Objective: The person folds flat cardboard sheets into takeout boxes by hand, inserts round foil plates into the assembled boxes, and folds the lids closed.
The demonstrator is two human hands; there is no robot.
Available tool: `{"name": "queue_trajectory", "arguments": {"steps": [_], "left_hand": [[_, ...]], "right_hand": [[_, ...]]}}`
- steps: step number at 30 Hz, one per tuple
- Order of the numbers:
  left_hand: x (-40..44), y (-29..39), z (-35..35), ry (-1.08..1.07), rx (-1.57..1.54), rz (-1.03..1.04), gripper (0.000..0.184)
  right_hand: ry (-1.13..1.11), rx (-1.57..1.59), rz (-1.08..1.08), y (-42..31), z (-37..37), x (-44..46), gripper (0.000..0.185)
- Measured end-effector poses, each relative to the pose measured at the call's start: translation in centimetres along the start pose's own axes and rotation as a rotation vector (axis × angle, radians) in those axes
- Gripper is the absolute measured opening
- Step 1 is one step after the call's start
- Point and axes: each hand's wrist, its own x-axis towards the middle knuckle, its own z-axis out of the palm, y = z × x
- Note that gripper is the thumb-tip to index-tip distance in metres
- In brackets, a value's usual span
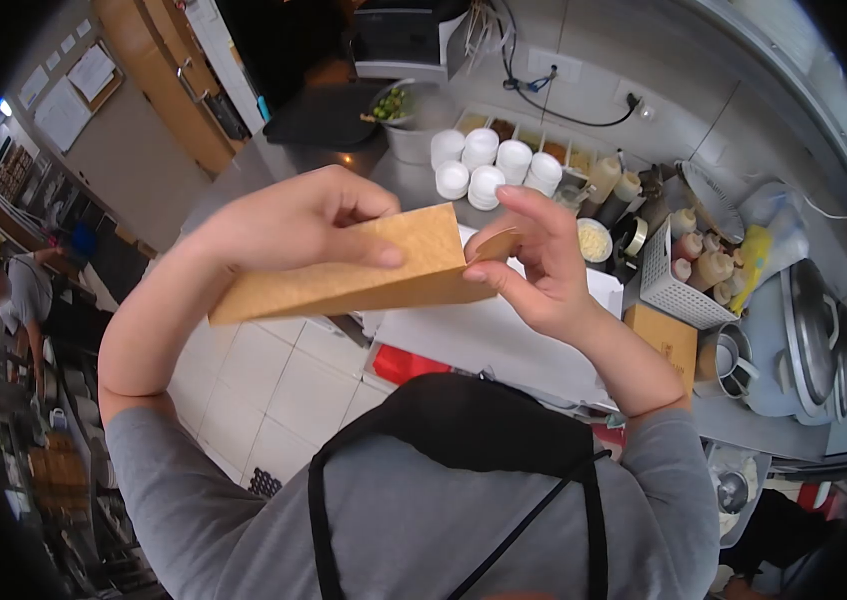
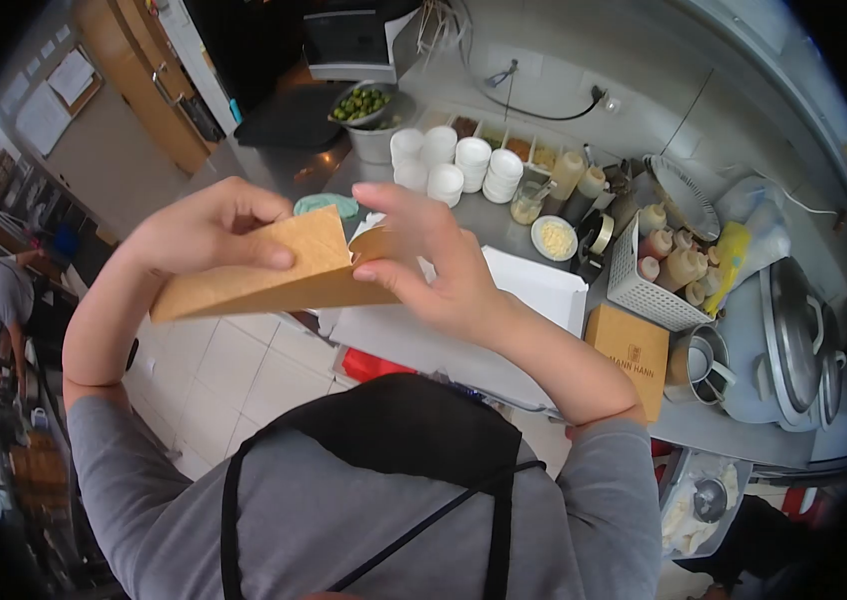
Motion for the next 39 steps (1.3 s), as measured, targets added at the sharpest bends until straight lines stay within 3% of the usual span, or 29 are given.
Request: {"name": "queue_trajectory", "arguments": {"steps": [1,3,4,7,11,15,20,24,27,29,39], "left_hand": [[0.4,-0.4,1.1,0.146,-0.233,-0.071,0.021],[0.7,-0.8,2.8,0.16,-0.3,-0.096,0.017],[0.8,-1.1,3.6,0.186,-0.38,-0.14,0.017],[0.9,-2.5,5.6,0.197,-0.49,-0.168,0.017],[0.9,-3.2,7.6,0.215,-0.642,-0.212,0.019],[1.3,-4.2,9.3,0.123,-0.739,-0.192,0.019],[2.0,-3.7,10.4,0.007,-0.786,-0.243,0.025],[2.5,-4.1,10.6,-0.138,-0.769,-0.312,0.024],[2.9,-4.4,11.5,-0.168,-0.786,-0.285,0.022],[3.0,-4.3,11.6,-0.162,-0.805,-0.256,0.023],[2.9,-4.3,12.0,-0.251,-0.951,-0.168,0.019]], "right_hand": [[0.045,0.001,-0.003,0.1,0.5,-0.8,0.05],[-0.136,-0.359,-0.057,-0.4,0.0,-1.9,0.038],[-0.076,-0.386,-0.16,-0.5,0.3,-2.2,0.028],[-0.005,-0.351,-0.113,-0.8,0.4,-3.9,0.029],[-0.104,-0.544,0.089,-2.6,-0.2,-4.8,0.024],[-0.252,-0.547,0.093,-3.0,-1.7,-5.9,0.021],[-0.294,-0.424,-0.106,-3.2,-2.6,-5.8,0.029],[-0.348,-0.282,-0.041,-3.1,-3.1,-4.8,0.032],[-0.426,-0.1,0.008,-2.7,-3.2,-4.1,0.02],[-0.498,0.003,0.072,-2.8,-3.4,-3.7,0.032],[-0.416,-0.091,0.006,-3.3,-3.1,-4.2,0.03]]}}
